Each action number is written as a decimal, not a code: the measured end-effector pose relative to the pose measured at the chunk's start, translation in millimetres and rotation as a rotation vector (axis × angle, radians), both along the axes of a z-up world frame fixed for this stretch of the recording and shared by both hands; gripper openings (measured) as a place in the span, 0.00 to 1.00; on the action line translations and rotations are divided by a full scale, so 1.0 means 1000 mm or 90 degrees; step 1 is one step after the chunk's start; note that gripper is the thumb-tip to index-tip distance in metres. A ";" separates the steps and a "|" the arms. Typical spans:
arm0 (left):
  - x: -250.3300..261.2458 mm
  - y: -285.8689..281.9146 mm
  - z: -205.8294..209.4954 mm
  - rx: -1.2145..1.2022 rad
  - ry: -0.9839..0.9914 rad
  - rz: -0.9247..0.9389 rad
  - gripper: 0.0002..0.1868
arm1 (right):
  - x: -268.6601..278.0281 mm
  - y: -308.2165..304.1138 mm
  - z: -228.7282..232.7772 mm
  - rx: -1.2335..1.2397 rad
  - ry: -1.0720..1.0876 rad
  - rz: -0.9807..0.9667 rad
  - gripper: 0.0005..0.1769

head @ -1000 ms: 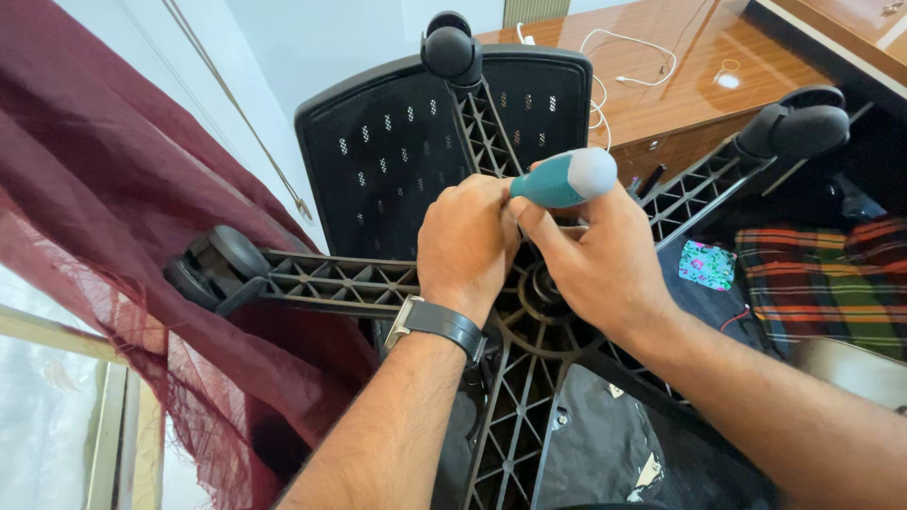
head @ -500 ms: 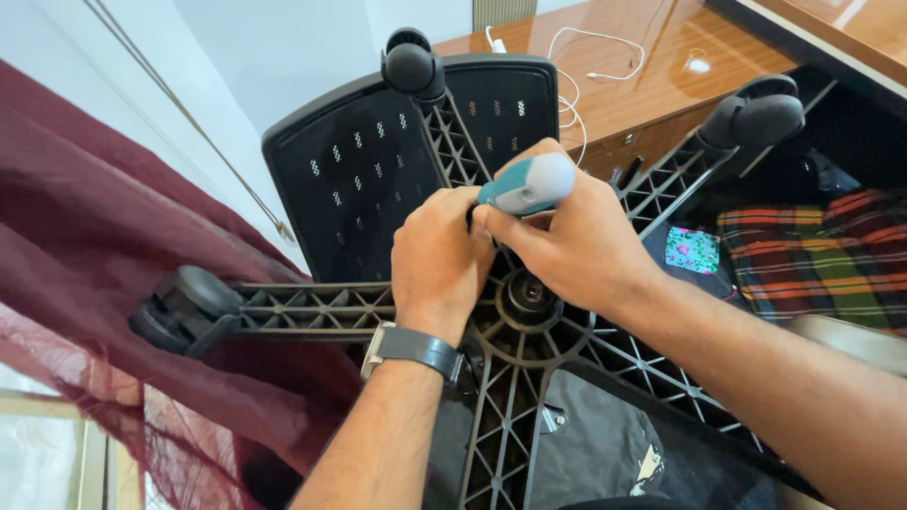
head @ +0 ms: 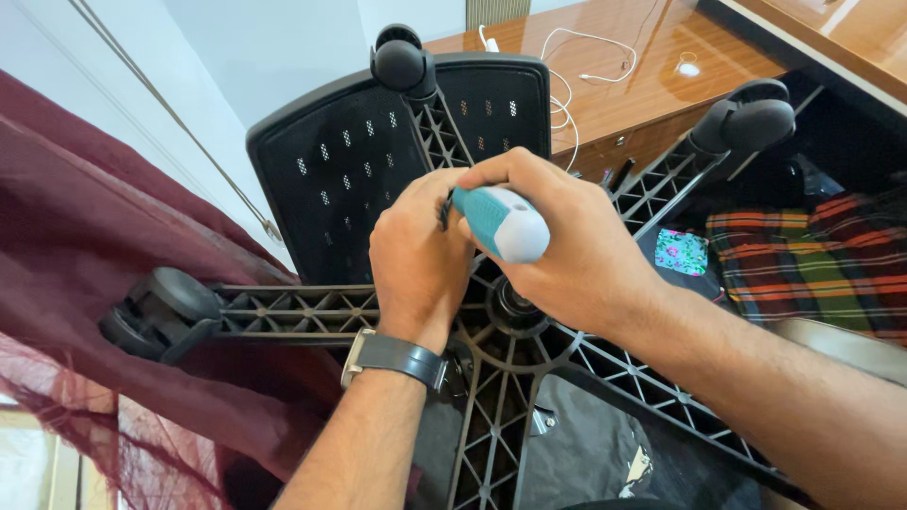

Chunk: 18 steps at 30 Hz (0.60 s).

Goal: The person uses a screwdriver to tighten screws on the base of an overturned office chair. The chair remains upside down throughout the clip while the person works on the central hub area.

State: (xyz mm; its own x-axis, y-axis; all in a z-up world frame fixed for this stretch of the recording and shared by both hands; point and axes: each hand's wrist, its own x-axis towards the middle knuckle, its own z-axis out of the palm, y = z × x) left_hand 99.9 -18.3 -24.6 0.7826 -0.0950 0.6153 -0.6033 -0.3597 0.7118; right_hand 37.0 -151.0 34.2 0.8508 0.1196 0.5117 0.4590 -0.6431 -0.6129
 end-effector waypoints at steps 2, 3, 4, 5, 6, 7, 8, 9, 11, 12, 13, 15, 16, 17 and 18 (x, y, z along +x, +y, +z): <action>0.001 0.000 0.002 0.011 0.029 0.029 0.11 | 0.006 -0.001 0.002 0.003 0.052 -0.012 0.16; 0.002 -0.001 0.003 0.015 0.044 0.043 0.11 | 0.010 -0.002 0.004 0.003 0.079 -0.019 0.14; 0.002 0.000 0.005 0.055 0.114 0.062 0.12 | 0.015 -0.003 0.005 -0.011 0.085 -0.024 0.14; 0.003 0.001 0.007 0.095 0.185 0.080 0.13 | 0.022 -0.004 0.006 -0.025 0.092 -0.029 0.14; 0.005 -0.001 0.008 0.133 0.258 0.094 0.14 | 0.028 -0.007 0.007 -0.043 0.103 -0.039 0.14; 0.005 -0.003 0.008 0.132 0.255 0.088 0.14 | 0.033 -0.010 0.006 -0.047 0.098 -0.035 0.13; 0.005 -0.002 0.009 0.133 0.249 0.087 0.13 | 0.038 -0.011 0.005 -0.048 0.091 -0.028 0.13; 0.005 -0.001 0.010 0.135 0.243 0.086 0.13 | 0.041 -0.012 0.003 -0.050 0.084 -0.021 0.13; 0.003 -0.001 0.011 0.090 0.111 0.064 0.13 | 0.043 -0.011 -0.003 -0.026 0.089 -0.024 0.14; 0.002 -0.002 0.011 0.065 0.047 0.049 0.13 | 0.043 -0.012 -0.006 -0.017 0.094 -0.029 0.15; 0.002 -0.003 0.012 0.090 0.113 0.049 0.13 | 0.043 -0.013 -0.008 -0.029 0.059 -0.010 0.16; 0.006 -0.003 0.016 0.155 0.248 0.049 0.13 | 0.043 -0.014 -0.013 -0.040 -0.006 0.026 0.17; 0.007 -0.005 0.015 0.164 0.279 0.050 0.13 | 0.042 -0.016 -0.015 -0.021 0.009 0.047 0.18; 0.008 -0.007 0.015 0.173 0.311 0.052 0.13 | 0.042 -0.017 -0.016 -0.002 0.024 0.068 0.18; 0.007 -0.007 0.014 0.179 0.342 0.059 0.14 | 0.042 -0.017 -0.016 0.015 0.038 0.094 0.19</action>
